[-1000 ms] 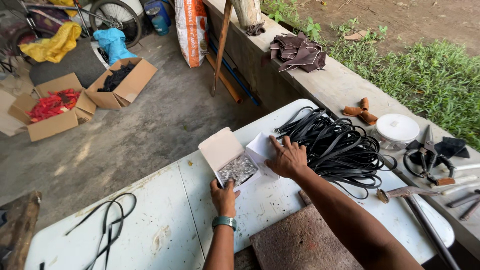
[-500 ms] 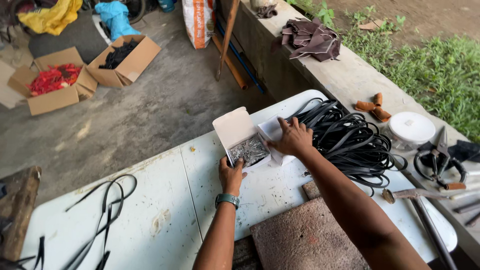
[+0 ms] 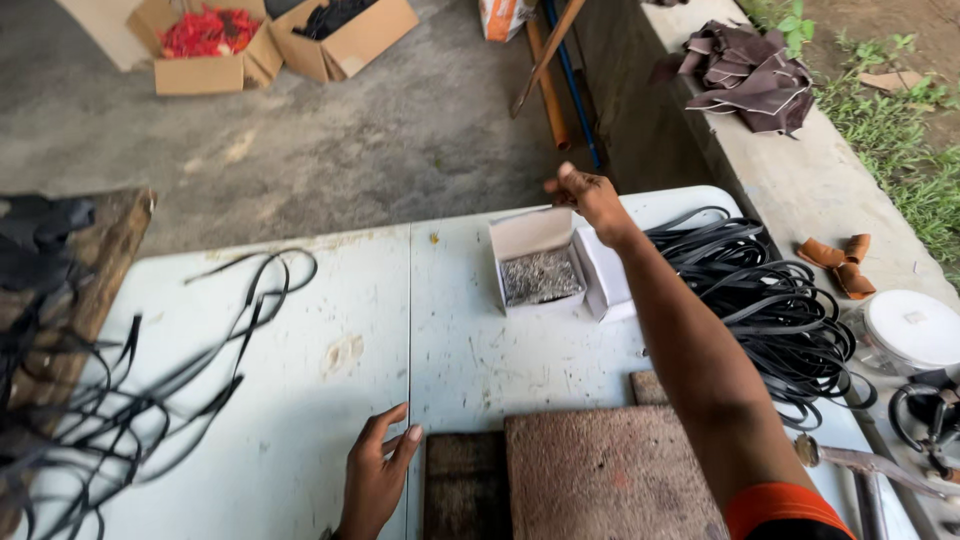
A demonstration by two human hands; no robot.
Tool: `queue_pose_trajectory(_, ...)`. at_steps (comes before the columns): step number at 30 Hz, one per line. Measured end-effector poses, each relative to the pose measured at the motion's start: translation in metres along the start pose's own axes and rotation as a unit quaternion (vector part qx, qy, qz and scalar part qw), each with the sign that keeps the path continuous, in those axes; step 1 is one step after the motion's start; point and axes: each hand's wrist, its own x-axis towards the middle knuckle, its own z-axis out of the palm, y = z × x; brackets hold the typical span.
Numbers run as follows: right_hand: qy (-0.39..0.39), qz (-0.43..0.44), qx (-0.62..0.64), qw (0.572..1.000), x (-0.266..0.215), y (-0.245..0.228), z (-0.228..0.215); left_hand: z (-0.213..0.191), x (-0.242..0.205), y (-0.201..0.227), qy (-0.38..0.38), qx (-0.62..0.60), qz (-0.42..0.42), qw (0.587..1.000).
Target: The person repeatedly picks up long black leather straps, measures them against a wooden block, and cuts them into shorter lengths using shears. The cut pieces are placed on the table while the process continues.
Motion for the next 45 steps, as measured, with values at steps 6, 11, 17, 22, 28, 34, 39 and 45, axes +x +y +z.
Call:
queue_pose_trajectory(6, -0.141, -0.094, -0.575, 0.8, -0.145, -0.045, 0.039, 0.035, -0.079, -0.028, -0.009, 0.096, 0.004, 0.995)
queue_pose_trajectory(11, 0.033, -0.216, -0.418, 0.882, -0.282, -0.078, 0.018, 0.055, -0.113, -0.033, -0.031, 0.087, 0.078, 0.993)
queue_pose_trajectory(17, 0.066, -0.011, -0.53, 0.845, -0.439, -0.018, 0.007, 0.06, -0.12, -0.01, -0.035, 0.112, 0.078, 0.99)
queue_pose_trajectory(22, 0.05, 0.015, -0.59, 0.806, -0.451, 0.016, 0.031, 0.053, -0.133, 0.002, -0.103, 0.162, 0.033, 0.981)
queue_pose_trajectory(28, -0.102, -0.046, -0.629, 0.769, -0.416, -0.002, 0.068, 0.057, -0.134, -0.008, -0.068, 0.194, 0.097, 0.974)
queue_pose_trajectory(34, -0.009, -0.103, -0.417, 0.903, -0.408, -0.067, 0.119, 0.025, -0.101, -0.038, 0.056, -0.004, 0.187, 0.981)
queue_pose_trajectory(39, -0.072, -0.113, -0.407, 0.904, -0.411, -0.069, 0.161, -0.042, 0.0, -0.057, 0.227, -0.075, 0.259, 0.936)
queue_pose_trajectory(45, -0.049, -0.161, -0.421, 0.891, -0.414, 0.003, 0.16, -0.086, 0.155, -0.076, 0.341, 0.063, 0.211, 0.914)
